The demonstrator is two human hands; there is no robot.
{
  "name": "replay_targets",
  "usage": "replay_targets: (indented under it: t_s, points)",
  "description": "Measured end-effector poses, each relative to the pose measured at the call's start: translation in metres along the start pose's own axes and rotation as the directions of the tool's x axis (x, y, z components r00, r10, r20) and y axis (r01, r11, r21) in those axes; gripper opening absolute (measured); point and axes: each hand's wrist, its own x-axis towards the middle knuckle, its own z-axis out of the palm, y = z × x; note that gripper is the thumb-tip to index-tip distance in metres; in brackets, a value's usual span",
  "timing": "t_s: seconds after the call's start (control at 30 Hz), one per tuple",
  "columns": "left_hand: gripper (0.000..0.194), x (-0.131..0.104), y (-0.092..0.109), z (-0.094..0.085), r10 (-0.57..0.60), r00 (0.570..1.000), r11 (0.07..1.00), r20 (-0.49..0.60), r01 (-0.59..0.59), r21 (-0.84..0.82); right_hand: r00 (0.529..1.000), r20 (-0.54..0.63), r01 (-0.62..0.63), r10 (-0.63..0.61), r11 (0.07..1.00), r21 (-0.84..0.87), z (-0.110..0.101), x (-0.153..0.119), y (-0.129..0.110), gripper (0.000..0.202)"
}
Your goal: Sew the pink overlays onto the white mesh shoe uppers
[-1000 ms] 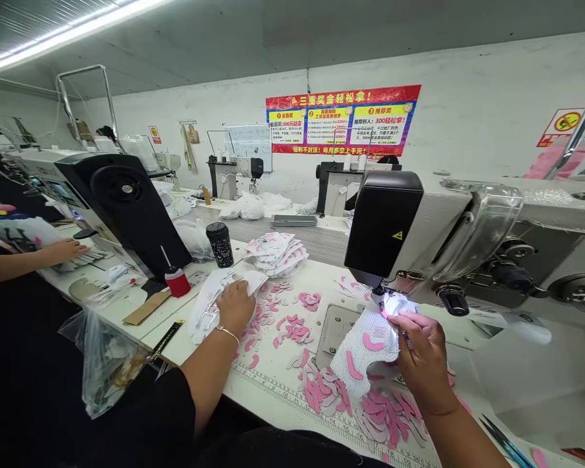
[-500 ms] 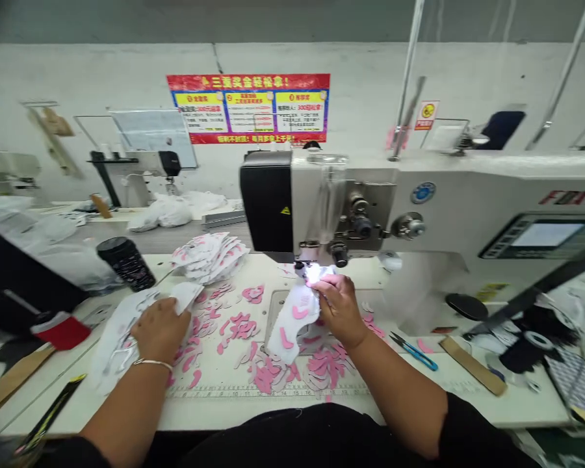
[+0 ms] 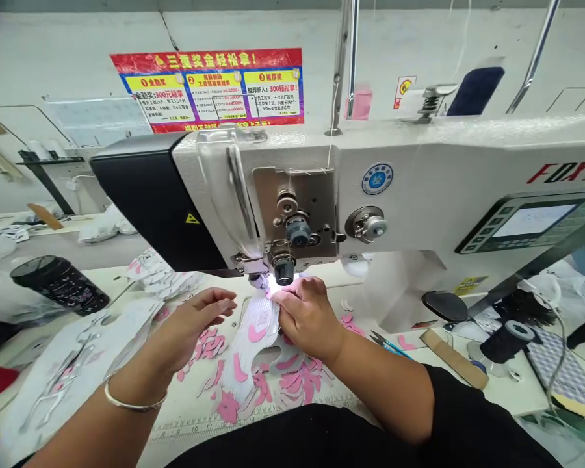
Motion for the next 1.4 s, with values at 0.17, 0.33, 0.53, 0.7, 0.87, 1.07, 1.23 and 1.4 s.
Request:
replay_targets:
  t_s: [0.17, 0.33, 0.53, 0.7, 0.87, 1.07, 1.23, 1.4]
  points:
    - [0.022, 0.007, 0.029, 0.045, -0.030, 0.985, 0.958, 0.171, 0.077, -0.277, 0.999, -0.020, 0.034, -0.034, 0.999, -0.008, 0.001, 0.000, 0.005, 0.029]
    - [0.021, 0.015, 0.028, 0.055, -0.094, 0.951, 0.872, 0.296, 0.222, -0.436, 0.999, 0.004, 0.050, -0.050, 0.999, -0.009, 0.001, -0.002, 0.006, 0.026]
    - [0.018, 0.018, 0.022, 0.060, -0.115, 0.950, 0.848, 0.290, 0.246, -0.469, 0.999, 0.041, 0.029, -0.030, 0.999, 0.017, -0.001, -0.002, 0.008, 0.024]
    - [0.013, 0.014, 0.023, 0.067, -0.102, 0.963, 0.842, 0.248, 0.216, -0.494, 0.998, 0.037, 0.045, -0.045, 0.999, 0.015, -0.003, 0.002, 0.013, 0.021]
    - [0.010, 0.012, 0.025, 0.069, -0.099, 0.966, 0.838, 0.237, 0.210, -0.505, 0.998, 0.022, 0.063, -0.063, 0.998, 0.014, -0.003, 0.006, 0.016, 0.021]
    - [0.011, 0.014, 0.023, 0.070, -0.093, 0.968, 0.819, 0.232, 0.207, -0.536, 0.998, 0.052, 0.038, -0.038, 0.999, 0.013, -0.004, 0.007, 0.017, 0.021]
    - [0.011, 0.018, 0.021, 0.067, -0.128, 0.975, 0.826, 0.183, 0.207, -0.524, 0.996, 0.093, 0.008, -0.008, 1.000, 0.000, -0.003, 0.006, 0.013, 0.022]
    - [0.011, 0.022, 0.021, 0.058, -0.146, 0.965, 0.836, 0.220, 0.239, -0.494, 0.992, 0.120, -0.037, 0.043, 0.998, -0.050, -0.001, 0.001, 0.004, 0.025]
